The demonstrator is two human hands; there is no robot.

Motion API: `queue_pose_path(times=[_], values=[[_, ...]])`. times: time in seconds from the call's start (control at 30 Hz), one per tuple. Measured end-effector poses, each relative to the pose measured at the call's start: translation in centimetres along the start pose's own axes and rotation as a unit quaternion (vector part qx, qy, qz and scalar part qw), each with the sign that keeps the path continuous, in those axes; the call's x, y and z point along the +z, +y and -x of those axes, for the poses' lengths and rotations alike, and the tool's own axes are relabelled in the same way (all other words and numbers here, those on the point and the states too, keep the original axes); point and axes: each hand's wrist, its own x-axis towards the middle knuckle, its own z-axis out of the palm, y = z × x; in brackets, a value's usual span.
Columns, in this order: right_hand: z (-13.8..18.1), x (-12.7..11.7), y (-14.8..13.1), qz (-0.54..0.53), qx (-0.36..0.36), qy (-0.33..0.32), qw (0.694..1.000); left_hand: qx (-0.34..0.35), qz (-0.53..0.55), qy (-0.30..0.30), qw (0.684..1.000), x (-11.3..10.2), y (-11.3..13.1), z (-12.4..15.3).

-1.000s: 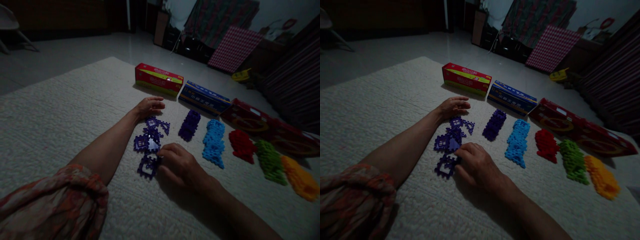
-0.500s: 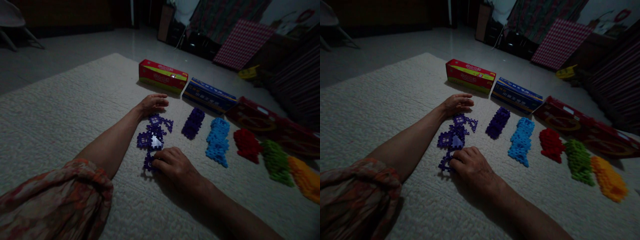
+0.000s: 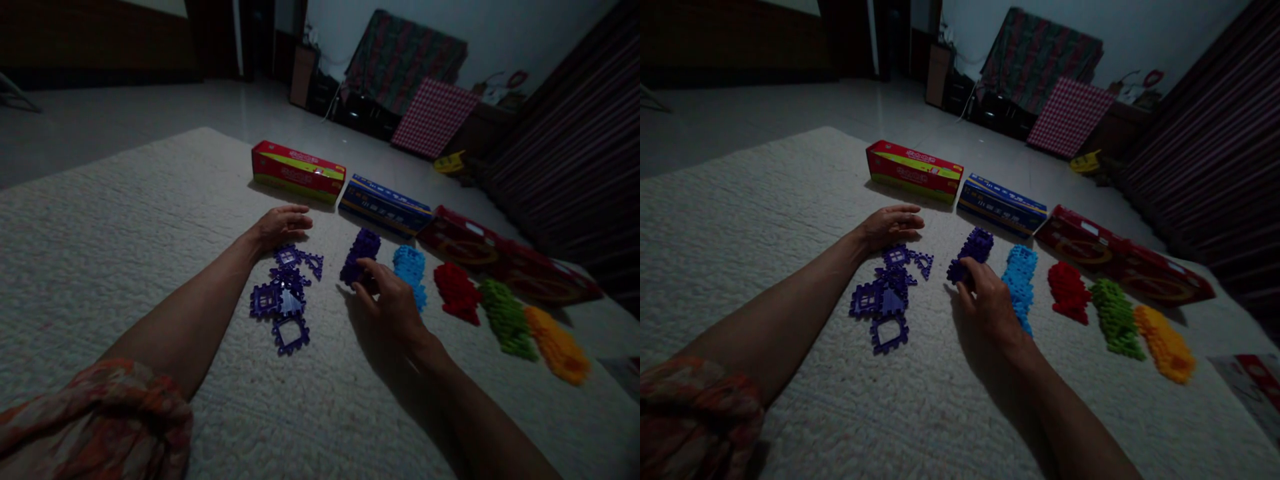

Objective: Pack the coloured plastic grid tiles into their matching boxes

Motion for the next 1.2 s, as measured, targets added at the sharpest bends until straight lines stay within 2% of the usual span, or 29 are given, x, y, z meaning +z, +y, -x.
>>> queue_pose_path(times=[0.13,0.3,0.5,0.63,0.8,0.87,0.97,1.1,1.2], values=[[0.3,0.6,0.6,0.049,-0.005,-0.015,0.999,-0.005,-0.016,0.007,1.000,0.1,0.1,0.1],[0.4,0.8,0.3,0.104,0.024,-0.009,0.994,-0.008,-0.019,0.016,1.000,0.0,0.0,0.0],[0.3,0.4,0.1,0.153,0.000,0.051,0.987,-0.005,-0.009,0.010,1.000,-0.1,-0.1,-0.2],[0.4,0.8,-0.4,0.111,-0.064,0.082,0.988,0.000,0.002,0.003,1.000,-0.2,-0.2,-0.2],[1.7,3.0,-3.3,-0.011,-0.091,0.021,0.996,0.027,0.003,0.014,1.000,0.0,-0.3,0.0],[2.2,3.9,-4.4,-0.049,-0.084,-0.005,0.995,0.061,-0.038,0.049,0.996,0.2,-0.5,0.1],[2.6,4.9,-5.2,-0.075,-0.068,0.002,0.995,0.096,-0.118,0.103,0.983,0.2,-0.8,0.5],[2.4,5.9,-4.6,-0.089,-0.042,0.039,0.994,0.113,-0.220,0.130,0.960,-0.7,-1.2,2.4],[2.1,6.3,-4.0,-0.096,-0.038,0.043,0.994,0.134,-0.325,0.138,0.926,-1.4,-1.4,4.6]])
